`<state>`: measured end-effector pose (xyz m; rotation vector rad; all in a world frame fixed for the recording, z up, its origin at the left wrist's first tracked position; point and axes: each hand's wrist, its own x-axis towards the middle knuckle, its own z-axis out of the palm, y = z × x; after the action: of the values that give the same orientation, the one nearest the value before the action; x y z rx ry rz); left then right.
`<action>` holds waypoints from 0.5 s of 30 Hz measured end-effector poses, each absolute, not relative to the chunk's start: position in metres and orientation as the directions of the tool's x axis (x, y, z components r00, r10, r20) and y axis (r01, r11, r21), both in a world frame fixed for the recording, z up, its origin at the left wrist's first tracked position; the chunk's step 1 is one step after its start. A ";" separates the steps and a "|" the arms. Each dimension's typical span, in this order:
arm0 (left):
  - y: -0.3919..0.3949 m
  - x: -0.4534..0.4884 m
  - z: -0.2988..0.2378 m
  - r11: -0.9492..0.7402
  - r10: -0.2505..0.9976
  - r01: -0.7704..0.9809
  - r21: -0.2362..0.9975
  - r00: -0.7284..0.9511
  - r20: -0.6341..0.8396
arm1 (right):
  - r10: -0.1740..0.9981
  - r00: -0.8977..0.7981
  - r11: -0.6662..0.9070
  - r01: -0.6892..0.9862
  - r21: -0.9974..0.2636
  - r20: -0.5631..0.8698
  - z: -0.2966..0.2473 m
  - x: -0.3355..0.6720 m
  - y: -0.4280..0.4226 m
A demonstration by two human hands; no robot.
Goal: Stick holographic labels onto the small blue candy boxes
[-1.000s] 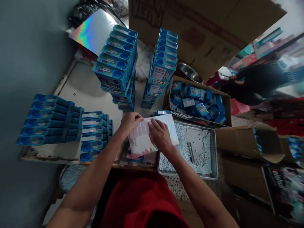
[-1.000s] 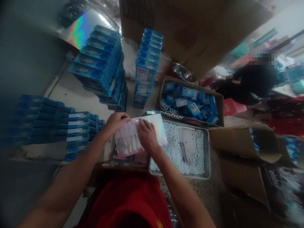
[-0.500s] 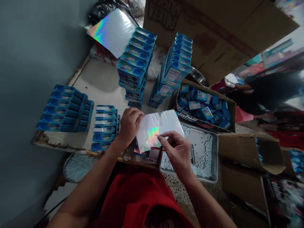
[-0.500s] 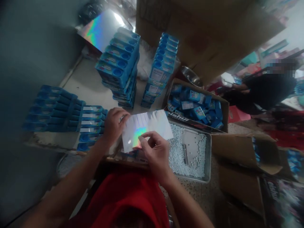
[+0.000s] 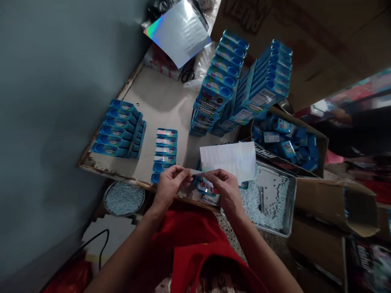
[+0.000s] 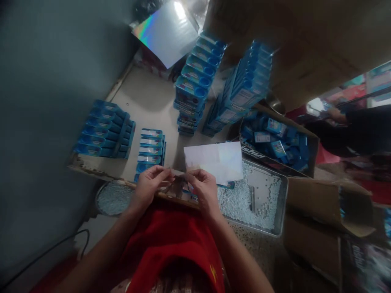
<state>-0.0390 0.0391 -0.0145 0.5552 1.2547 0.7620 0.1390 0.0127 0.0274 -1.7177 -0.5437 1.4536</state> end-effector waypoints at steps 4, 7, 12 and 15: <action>0.027 -0.075 -0.013 0.579 0.816 -0.005 0.816 0.010 -0.579 | 0.768 0.221 -0.589 -0.126 -0.798 -0.602 0.015 0.107 0.010; 0.023 -0.111 -0.016 0.505 0.863 0.161 0.848 -0.087 -0.498 | 0.768 0.236 -0.604 -0.041 -0.796 -0.595 -0.004 0.073 0.016; 0.043 -0.157 -0.031 0.438 0.899 0.321 0.840 -0.155 -0.410 | 0.833 0.296 -0.537 0.229 -0.812 -0.467 -0.034 0.026 0.036; 0.057 -0.168 -0.042 0.406 0.913 0.398 0.823 -0.131 -0.387 | 0.848 0.319 -0.524 0.382 -0.761 -0.424 -0.045 0.015 0.042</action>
<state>-0.1682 0.0570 -0.0419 1.1521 1.7173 0.6826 0.0153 0.0421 -0.0449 -2.0531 -1.0813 1.1352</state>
